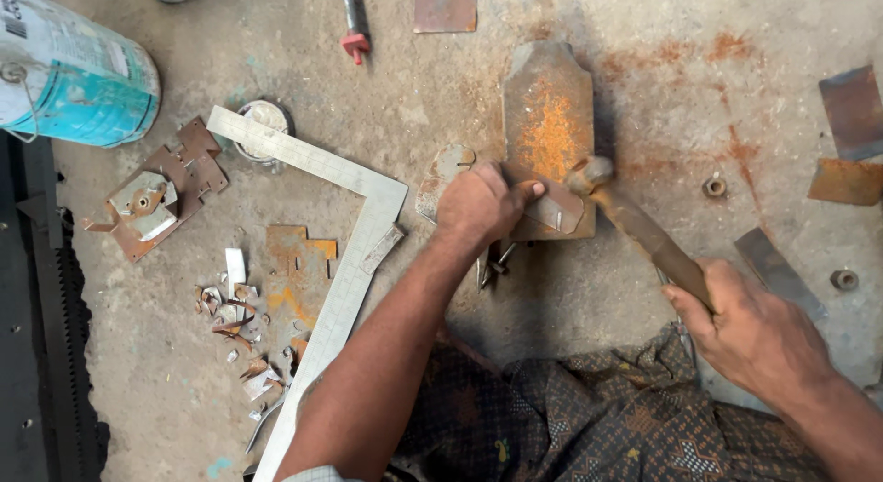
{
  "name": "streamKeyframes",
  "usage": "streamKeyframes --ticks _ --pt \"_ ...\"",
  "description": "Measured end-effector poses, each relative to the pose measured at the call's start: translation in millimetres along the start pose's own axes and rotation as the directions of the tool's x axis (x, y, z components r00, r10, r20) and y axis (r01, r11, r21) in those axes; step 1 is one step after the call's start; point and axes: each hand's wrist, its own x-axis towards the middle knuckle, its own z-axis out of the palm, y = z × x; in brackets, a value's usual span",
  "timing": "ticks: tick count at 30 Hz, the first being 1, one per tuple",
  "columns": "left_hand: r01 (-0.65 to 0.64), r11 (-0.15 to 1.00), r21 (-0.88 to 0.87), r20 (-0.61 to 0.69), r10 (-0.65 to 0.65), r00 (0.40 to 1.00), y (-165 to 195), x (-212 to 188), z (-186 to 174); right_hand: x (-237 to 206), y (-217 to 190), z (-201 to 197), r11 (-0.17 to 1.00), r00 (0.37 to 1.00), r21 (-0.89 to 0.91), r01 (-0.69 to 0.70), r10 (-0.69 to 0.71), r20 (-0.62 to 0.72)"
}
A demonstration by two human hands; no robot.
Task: The person uses a hammer and a cylindrical metal punch to shape a small metal piece on an anvil. They repeatedly strike the punch to create a curved edge and then use the punch to form a hole in the metal piece.
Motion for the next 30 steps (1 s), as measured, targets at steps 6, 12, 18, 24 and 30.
streamKeyframes --ticks 6,12,18,24,30 --pt "-0.063 0.998 -0.023 -0.116 0.06 0.991 -3 0 7 -6 11 -1 0.984 0.998 -0.177 -0.028 0.038 0.049" --pt "-0.064 0.996 -0.069 -0.132 0.055 0.99 -6 0 16 -22 18 0 0.981 0.968 0.035 0.189 -0.18 -0.174" --pt "-0.074 0.99 -0.123 -0.163 0.053 0.985 -6 -5 16 -31 21 8 0.98 0.976 -0.039 0.193 -0.196 -0.096" --pt "-0.054 0.996 -0.065 -0.118 0.046 0.992 -3 -3 17 -35 23 11 0.98 0.994 -0.169 0.103 -0.098 0.038" --pt "-0.076 0.995 -0.062 -0.159 0.065 0.985 -4 -9 12 -33 7 0 1.0 1.0 -0.022 0.021 -0.021 0.008"
